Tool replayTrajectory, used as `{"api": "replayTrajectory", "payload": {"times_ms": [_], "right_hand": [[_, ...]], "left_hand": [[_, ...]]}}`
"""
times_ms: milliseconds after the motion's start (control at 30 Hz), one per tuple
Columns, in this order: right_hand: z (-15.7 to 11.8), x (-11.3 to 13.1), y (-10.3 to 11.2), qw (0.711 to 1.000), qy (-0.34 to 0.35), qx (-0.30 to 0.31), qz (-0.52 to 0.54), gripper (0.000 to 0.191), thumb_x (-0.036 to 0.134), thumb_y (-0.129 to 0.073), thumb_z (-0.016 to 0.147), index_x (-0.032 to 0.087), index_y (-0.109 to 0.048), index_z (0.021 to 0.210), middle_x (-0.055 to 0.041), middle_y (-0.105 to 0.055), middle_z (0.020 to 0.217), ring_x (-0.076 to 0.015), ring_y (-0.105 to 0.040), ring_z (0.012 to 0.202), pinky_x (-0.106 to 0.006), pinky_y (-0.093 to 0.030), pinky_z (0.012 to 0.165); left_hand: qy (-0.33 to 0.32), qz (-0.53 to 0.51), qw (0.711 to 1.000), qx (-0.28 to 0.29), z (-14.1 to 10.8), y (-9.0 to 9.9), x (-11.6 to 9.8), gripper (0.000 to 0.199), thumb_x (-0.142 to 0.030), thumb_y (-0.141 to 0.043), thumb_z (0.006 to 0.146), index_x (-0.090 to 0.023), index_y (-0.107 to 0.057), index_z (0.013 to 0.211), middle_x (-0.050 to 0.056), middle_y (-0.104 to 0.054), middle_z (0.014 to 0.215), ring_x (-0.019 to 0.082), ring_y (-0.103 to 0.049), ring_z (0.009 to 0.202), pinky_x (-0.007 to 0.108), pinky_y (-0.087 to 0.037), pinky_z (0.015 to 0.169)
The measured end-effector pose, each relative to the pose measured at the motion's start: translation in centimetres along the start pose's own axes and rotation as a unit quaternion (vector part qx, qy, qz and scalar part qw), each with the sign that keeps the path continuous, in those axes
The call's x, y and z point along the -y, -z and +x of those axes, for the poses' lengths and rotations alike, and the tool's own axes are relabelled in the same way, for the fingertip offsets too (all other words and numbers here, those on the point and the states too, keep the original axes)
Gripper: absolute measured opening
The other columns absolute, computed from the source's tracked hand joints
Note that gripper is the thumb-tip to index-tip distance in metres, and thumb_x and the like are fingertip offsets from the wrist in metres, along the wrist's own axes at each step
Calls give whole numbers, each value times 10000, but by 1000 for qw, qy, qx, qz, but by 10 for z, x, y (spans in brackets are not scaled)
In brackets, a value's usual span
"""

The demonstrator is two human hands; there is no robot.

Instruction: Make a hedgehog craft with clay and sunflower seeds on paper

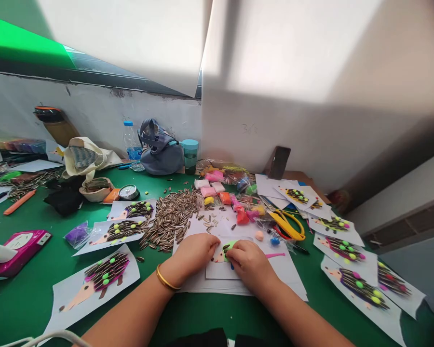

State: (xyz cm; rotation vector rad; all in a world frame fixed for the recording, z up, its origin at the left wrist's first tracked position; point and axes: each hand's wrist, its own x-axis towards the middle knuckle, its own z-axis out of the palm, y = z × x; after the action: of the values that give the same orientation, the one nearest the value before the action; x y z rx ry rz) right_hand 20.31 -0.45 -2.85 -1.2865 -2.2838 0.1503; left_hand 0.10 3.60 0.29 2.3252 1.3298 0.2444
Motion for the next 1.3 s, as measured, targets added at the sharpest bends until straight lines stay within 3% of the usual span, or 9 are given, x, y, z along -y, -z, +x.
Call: {"api": "replayTrajectory", "payload": {"times_ms": [167, 400, 600, 700, 767, 867, 933, 1100, 1300], "right_hand": [[-1, 3, 4, 999, -29, 15, 18, 199, 69, -619, 817, 220, -658, 942, -26, -659, 869, -187, -596, 830, -296, -422, 748], [0, 5, 6, 999, -37, 5, 19, 142, 86, -612, 811, 207, -591, 882, -19, -641, 834, -189, -573, 790, -296, -401, 711], [2, 6, 16, 998, -35, -34, 38, 74, 154, -593, 854, 199, -579, 911, -38, -614, 858, -199, -540, 791, -315, -387, 702], [7, 12, 23, 995, -31, -60, 71, 75, 179, -529, 910, 206, -591, 877, -42, -601, 844, -198, -537, 801, -321, -392, 723], [12, 18, 27, 992, -32, -73, 103, 104, 184, -508, 927, 208, -599, 883, -44, -603, 848, -197, -543, 811, -320, -400, 731], [20, 26, 31, 985, -41, -79, 147, 95, 200, -526, 927, 211, -615, 958, -43, -618, 866, -194, -553, 821, -319, -416, 741], [25, 30, 31, 982, -43, -73, 170, 122, 211, -545, 923, 219, -630, 1010, -42, -628, 881, -196, -557, 835, -320, -429, 756], [36, 30, 28, 972, -49, -64, 222, 121, 194, -555, 917, 228, -664, 957, -44, -645, 898, -199, -572, 881, -317, -458, 785], [49, 20, 27, 971, -64, -75, 216, 134, 195, -548, 917, 221, -673, 876, -37, -630, 847, -183, -583, 837, -302, -470, 756]], "left_hand": [[-4, 11, 1000, 2, 0, 1, -1, 307, -255, -438, 924, -249, -716, 1053, 71, -739, 1008, 224, -664, 947, 284, -458, 821], [7, -9, 1000, 2, -1, 1, -1, 304, -262, -450, 916, -242, -721, 1051, 74, -741, 1035, 230, -662, 975, 297, -462, 850], [28, -154, 986, -57, 2, 5, -2, 305, -317, -492, 897, -218, -715, 1080, 82, -716, 1113, 254, -632, 1032, 348, -454, 895], [44, -379, 922, -60, 2, 8, -10, 336, -419, -503, 898, -179, -711, 1007, 48, -674, 839, 165, -604, 730, 258, -457, 632], [86, -555, 828, -6, 0, 9, -16, 429, -511, -445, 920, -172, -667, 1060, -34, -490, 616, 87, -397, 462, 199, -276, 427], [91, -696, 710, 56, -4, 8, -23, 394, -510, -533, 889, -163, -631, 1049, -81, -356, 593, 37, -233, 408, 178, -131, 404], [82, -724, 681, 68, -6, 7, -25, 370, -474, -591, 871, -174, -610, 1086, -83, -367, 594, 29, -228, 410, 176, -110, 412], [74, -708, 699, 62, -5, 6, -27, 463, -505, -631, 843, -184, -556, 1169, -98, -355, 540, 40, -210, 413, 184, -96, 419], [111, -622, 775, -38, 1, 3, -24, 416, -573, -647, 800, -185, -527, 887, -106, -340, 530, 43, -242, 435, 175, -128, 406]]}}
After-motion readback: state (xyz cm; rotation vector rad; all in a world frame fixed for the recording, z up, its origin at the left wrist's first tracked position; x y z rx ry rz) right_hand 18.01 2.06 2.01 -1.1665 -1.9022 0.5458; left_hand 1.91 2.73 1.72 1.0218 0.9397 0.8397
